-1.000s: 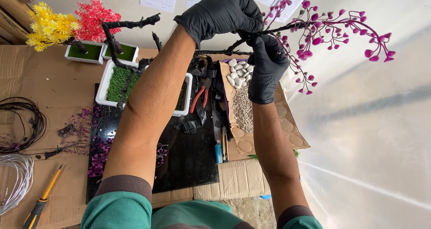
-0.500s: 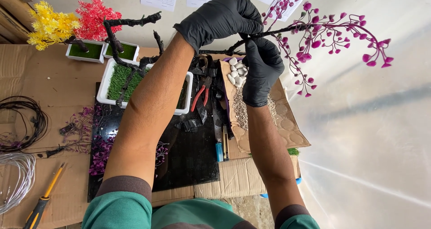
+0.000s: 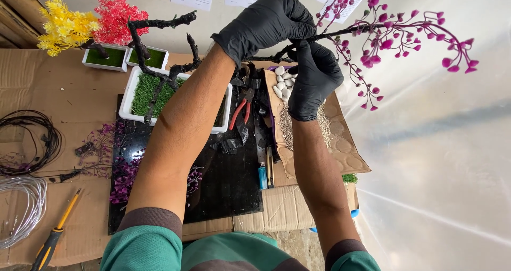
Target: The person assembles artificial purple flowers onto a black branch structure. They repeatedly pick up small flower pieces from a pile on the table and attach them to the branch, shaping the arrangement with gloved hands. The workspace includes other craft supplies like stones and wires.
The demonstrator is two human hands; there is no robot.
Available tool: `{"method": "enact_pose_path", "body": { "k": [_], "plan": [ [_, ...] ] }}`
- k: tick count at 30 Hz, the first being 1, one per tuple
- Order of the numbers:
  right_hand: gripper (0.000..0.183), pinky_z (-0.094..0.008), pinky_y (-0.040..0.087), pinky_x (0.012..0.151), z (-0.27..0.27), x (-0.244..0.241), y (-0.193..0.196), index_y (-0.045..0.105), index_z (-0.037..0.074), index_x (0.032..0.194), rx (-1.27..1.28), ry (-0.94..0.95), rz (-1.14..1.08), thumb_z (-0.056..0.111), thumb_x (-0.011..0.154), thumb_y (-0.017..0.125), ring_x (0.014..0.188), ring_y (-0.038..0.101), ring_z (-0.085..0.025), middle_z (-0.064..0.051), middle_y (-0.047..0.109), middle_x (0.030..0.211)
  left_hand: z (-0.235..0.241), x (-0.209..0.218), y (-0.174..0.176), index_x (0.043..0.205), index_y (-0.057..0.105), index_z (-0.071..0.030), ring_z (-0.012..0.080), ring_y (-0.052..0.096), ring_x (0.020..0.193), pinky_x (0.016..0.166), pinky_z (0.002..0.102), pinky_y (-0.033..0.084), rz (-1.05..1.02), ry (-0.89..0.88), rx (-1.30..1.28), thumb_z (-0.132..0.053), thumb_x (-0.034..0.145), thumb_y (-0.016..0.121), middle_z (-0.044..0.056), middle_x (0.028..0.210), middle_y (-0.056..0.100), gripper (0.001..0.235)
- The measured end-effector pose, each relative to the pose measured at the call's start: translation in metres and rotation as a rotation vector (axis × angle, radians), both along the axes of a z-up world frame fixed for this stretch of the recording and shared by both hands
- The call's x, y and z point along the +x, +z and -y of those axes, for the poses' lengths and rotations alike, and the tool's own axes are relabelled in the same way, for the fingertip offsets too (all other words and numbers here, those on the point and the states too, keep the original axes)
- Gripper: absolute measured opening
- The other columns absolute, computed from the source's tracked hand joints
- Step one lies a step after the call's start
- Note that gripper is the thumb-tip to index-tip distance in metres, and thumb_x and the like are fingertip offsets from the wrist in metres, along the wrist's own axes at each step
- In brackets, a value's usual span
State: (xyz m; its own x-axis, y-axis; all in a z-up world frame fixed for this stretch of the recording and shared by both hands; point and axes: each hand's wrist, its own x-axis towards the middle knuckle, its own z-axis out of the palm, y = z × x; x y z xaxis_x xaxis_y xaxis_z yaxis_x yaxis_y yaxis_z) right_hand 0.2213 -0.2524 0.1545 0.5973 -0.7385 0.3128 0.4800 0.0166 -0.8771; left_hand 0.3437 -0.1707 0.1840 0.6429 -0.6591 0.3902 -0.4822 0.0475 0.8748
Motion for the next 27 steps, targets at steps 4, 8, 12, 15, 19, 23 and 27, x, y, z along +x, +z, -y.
{"method": "enact_pose_path", "body": {
  "k": [4,8,12,15,19,23,27],
  "plan": [
    [0.012,-0.031,0.059,0.043,0.004,0.006,-0.009,0.08,0.0,0.085,0.041,-0.03,-0.022,0.008,0.078,0.084,0.063,0.073,-0.019,-0.013,0.077,0.072,-0.003,-0.002,-0.001,0.094,0.083,-0.015,0.0068,0.078,0.084,0.076,0.026,0.069,-0.092,0.004,-0.049,-0.027,0.085,0.087,-0.001,0.089,0.083,0.016],
    [0.015,-0.032,0.062,0.049,0.001,0.007,-0.003,0.08,-0.002,0.085,0.071,-0.027,-0.02,0.009,0.076,0.085,0.061,0.076,-0.022,-0.015,0.078,0.072,-0.004,-0.005,-0.001,0.092,0.083,-0.013,0.003,0.073,0.077,0.07,0.022,0.064,-0.109,0.023,-0.05,-0.024,0.085,0.087,-0.002,0.084,0.082,0.013],
    [0.012,-0.033,0.063,0.049,0.003,0.007,-0.004,0.079,-0.003,0.082,0.116,0.001,-0.007,0.006,0.077,0.084,0.062,0.079,-0.029,-0.016,0.077,0.071,-0.007,-0.009,-0.002,0.093,0.083,-0.015,0.006,0.075,0.081,0.073,0.026,0.066,-0.155,0.013,-0.06,-0.026,0.084,0.086,-0.002,0.087,0.083,0.015],
    [0.012,-0.035,0.064,0.051,0.003,0.006,-0.002,0.079,-0.004,0.082,0.13,0.016,-0.004,0.006,0.077,0.084,0.064,0.079,-0.03,-0.017,0.077,0.071,-0.005,-0.009,-0.003,0.093,0.083,-0.014,0.0066,0.075,0.08,0.071,0.026,0.065,-0.188,-0.001,-0.091,-0.023,0.084,0.086,-0.001,0.087,0.083,0.013],
    [0.015,-0.034,0.065,0.052,0.002,0.004,0.001,0.079,-0.004,0.083,0.109,0.001,-0.029,0.008,0.076,0.085,0.065,0.08,-0.03,-0.016,0.076,0.07,-0.014,-0.024,0.014,0.091,0.084,-0.014,0.006,0.074,0.072,0.063,0.023,0.062,-0.339,0.025,-0.04,-0.023,0.079,0.085,-0.002,0.082,0.082,0.015],
    [0.016,-0.037,0.067,0.056,0.002,0.002,0.001,0.08,-0.005,0.083,0.124,0.028,0.005,0.007,0.074,0.086,0.066,0.08,-0.031,-0.021,0.078,0.073,-0.014,-0.027,0.009,0.086,0.083,-0.013,0.0025,0.066,0.067,0.059,0.02,0.056,-0.354,0.001,-0.085,-0.023,0.082,0.086,-0.003,0.077,0.079,0.011],
    [0.015,-0.039,0.067,0.056,0.006,0.005,-0.002,0.08,-0.003,0.081,0.163,0.031,-0.01,0.006,0.072,0.087,0.067,0.08,-0.033,-0.021,0.078,0.073,-0.013,-0.027,0.005,0.087,0.083,-0.009,0.0105,0.071,0.068,0.062,0.026,0.06,-0.415,-0.019,-0.176,-0.02,0.079,0.085,0.003,0.077,0.08,0.013]
  ]
}}
